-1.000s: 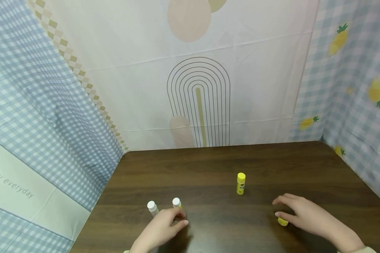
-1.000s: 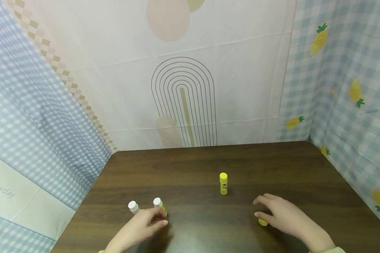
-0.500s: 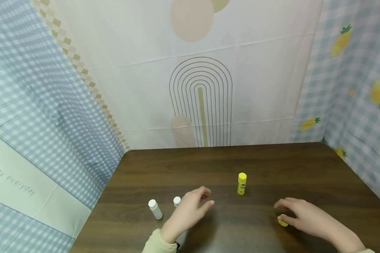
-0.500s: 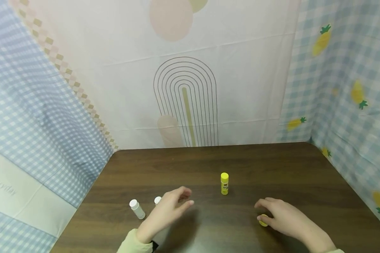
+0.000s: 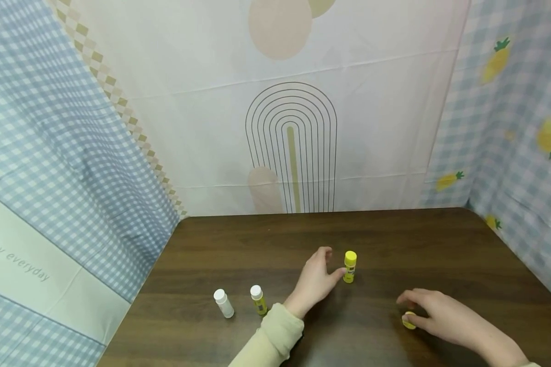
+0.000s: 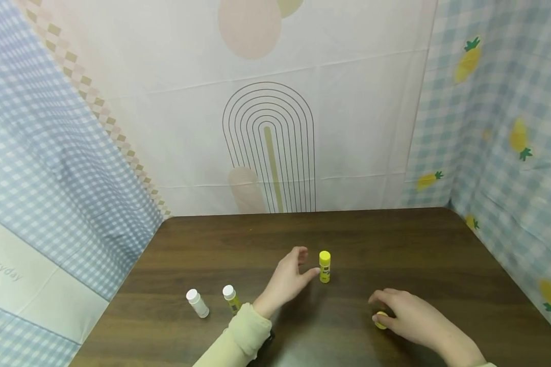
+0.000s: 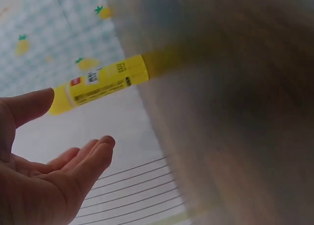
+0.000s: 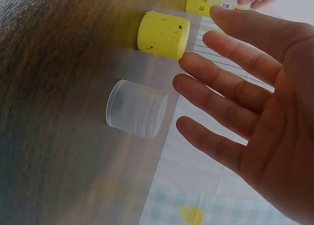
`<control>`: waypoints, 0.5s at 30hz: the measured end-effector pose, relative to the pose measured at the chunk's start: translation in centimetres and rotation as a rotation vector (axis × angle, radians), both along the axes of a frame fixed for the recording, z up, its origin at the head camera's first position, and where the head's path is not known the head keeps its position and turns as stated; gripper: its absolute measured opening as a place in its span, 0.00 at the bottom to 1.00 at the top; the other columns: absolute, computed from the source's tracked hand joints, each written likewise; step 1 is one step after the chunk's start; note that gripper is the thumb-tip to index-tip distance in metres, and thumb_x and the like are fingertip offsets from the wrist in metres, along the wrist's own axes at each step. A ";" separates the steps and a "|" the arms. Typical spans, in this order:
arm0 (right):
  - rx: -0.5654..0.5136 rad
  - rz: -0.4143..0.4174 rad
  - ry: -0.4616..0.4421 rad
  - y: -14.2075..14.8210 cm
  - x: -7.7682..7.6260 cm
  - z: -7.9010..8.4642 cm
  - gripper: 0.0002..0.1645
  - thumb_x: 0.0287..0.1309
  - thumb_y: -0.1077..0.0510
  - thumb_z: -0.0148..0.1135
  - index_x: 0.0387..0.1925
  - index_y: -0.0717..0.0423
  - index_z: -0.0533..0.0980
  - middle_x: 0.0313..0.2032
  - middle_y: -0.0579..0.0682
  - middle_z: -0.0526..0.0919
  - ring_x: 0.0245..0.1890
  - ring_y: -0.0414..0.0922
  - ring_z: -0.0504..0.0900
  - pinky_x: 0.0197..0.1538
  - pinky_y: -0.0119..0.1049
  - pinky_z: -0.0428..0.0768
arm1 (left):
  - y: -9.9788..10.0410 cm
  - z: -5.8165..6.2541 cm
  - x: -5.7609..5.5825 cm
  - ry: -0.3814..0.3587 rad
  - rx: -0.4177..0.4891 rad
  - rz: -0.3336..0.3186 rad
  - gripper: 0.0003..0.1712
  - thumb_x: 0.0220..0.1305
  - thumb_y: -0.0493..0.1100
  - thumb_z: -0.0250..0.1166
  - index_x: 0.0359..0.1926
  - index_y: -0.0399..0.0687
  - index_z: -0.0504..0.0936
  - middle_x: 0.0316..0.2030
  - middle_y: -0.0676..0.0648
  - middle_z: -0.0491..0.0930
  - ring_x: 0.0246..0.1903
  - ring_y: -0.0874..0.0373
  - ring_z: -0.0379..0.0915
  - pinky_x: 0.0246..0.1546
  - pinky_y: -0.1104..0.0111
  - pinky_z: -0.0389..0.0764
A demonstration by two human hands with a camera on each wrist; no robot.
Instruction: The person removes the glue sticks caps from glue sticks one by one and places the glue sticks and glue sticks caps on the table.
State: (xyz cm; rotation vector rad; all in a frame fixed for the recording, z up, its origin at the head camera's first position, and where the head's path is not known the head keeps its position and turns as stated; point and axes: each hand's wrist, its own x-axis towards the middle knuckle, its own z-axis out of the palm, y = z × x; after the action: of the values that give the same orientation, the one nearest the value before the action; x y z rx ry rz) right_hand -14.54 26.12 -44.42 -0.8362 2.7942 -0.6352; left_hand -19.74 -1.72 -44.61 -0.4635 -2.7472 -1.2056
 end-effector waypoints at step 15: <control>-0.045 0.063 0.034 0.1 -0.2 -0.6 0.11 0.57 0.45 0.61 0.40 0.43 0.77 0.33 0.30 0.75 0.31 0.30 0.72 0.30 0.34 0.74 | 2.3 -1.0 -2.0 -0.106 -0.012 -0.059 0.20 0.54 0.49 0.69 0.45 0.45 0.78 0.36 0.54 0.79 0.35 0.63 0.74 0.36 0.72 0.74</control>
State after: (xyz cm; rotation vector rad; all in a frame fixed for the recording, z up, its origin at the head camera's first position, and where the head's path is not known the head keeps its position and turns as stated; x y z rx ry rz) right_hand -14.73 26.22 -44.99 -0.9483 2.7803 -0.6829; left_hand -21.78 0.62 -45.63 -0.4998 -2.8499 -1.2627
